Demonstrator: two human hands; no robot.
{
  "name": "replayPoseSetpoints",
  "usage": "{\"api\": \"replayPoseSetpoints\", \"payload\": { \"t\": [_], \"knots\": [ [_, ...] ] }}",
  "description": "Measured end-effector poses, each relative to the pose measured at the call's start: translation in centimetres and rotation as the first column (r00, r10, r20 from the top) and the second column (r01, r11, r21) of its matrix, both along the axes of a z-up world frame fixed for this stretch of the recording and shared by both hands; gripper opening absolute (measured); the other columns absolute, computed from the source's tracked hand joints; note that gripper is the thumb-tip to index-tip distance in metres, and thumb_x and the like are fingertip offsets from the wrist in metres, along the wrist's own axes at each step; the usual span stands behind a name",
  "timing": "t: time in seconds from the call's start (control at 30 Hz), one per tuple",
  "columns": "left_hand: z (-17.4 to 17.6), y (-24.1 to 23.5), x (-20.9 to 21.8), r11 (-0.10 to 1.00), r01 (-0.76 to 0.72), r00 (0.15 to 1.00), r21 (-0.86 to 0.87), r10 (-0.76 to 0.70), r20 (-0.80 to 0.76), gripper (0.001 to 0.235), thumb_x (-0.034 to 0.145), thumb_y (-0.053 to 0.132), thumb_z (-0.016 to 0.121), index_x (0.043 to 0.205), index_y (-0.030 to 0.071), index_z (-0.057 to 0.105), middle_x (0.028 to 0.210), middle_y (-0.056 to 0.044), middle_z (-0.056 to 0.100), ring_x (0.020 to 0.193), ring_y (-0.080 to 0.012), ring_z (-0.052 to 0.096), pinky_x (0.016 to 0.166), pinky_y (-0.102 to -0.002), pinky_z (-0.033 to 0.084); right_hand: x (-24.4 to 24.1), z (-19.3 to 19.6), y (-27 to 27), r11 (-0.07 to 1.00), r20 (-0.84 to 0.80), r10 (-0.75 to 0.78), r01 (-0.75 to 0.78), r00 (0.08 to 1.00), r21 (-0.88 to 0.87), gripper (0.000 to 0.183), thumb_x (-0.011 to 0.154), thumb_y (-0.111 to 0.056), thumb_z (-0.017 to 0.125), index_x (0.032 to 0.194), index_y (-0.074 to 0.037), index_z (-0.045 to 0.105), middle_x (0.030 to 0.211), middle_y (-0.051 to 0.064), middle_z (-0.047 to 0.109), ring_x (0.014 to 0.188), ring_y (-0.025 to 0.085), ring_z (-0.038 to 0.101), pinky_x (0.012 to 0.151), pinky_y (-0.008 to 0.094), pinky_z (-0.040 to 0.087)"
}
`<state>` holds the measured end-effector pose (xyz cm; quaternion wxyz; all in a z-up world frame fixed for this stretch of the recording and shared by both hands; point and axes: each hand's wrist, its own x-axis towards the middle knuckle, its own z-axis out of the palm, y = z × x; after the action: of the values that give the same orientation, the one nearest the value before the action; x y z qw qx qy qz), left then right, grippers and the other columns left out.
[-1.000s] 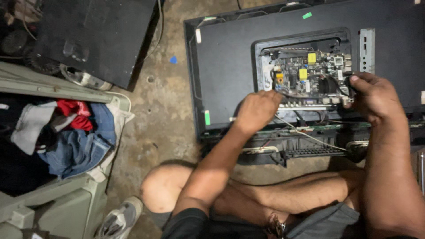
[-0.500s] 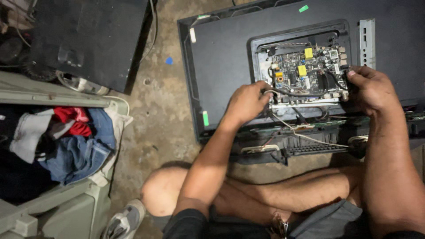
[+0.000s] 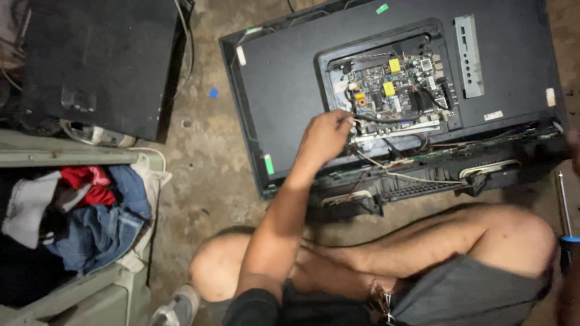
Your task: The person is repairing an electronic device, likely a television, by using a screwdriver to remove screws and disconnect wires from the circuit board. The person is sitting on the floor with the device in front of them.
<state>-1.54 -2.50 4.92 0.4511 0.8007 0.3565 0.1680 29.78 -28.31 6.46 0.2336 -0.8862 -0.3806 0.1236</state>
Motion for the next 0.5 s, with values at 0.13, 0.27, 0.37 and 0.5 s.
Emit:
{"api": "replayPoseSetpoints", "payload": {
  "t": [0.13,0.27,0.37,0.5],
  "knots": [
    [-1.7,0.5,0.0,0.993,-0.041,0.999,-0.107,0.043,0.014,0.029,0.093,0.029,0.068,0.103,0.004,0.077,0.088,-0.020,0.077,0.082,-0.0334,0.076,0.077,-0.040,0.058,-0.6,-2.6,-5.9,1.000,0.193,-0.003,0.004,0.981,-0.007,0.036,0.110,-0.025,0.062,0.134,0.000,0.062,0.122,0.014,0.065,0.107,0.027,0.062,0.088,0.040,0.050],
    [-1.8,0.3,-0.2,0.989,-0.094,0.985,-0.115,0.109,0.135,0.030,0.095,0.028,0.066,0.103,0.001,0.074,0.091,-0.017,0.077,0.085,-0.0287,0.076,0.078,-0.037,0.058,-1.7,-8.4,-11.8,0.995,0.333,-0.016,0.047,0.943,-0.086,0.035,0.110,-0.028,0.061,0.133,-0.002,0.061,0.126,0.015,0.063,0.112,0.029,0.060,0.092,0.043,0.048],
    [-0.4,-0.3,0.7,0.979,-0.077,0.984,-0.188,0.105,0.144,0.027,0.097,0.025,0.063,0.098,-0.001,0.072,0.088,-0.017,0.076,0.083,-0.0285,0.072,0.077,-0.037,0.055,-2.0,-12.9,-16.9,0.979,0.436,-0.064,0.140,0.898,-0.145,0.035,0.110,-0.030,0.060,0.133,-0.003,0.061,0.129,0.015,0.061,0.116,0.031,0.058,0.095,0.045,0.047],
    [0.6,-3.6,6.4,0.942,0.160,0.984,-0.296,-0.130,0.118,0.024,0.091,0.018,0.059,0.098,-0.001,0.072,0.093,-0.021,0.074,0.088,-0.0330,0.068,0.077,-0.039,0.054,-2.0,-15.5,-23.9,0.930,0.569,-0.152,0.311,0.808,-0.194,0.035,0.110,-0.033,0.059,0.131,-0.005,0.060,0.134,0.015,0.058,0.121,0.033,0.055,0.099,0.048,0.045]
  ]
}}
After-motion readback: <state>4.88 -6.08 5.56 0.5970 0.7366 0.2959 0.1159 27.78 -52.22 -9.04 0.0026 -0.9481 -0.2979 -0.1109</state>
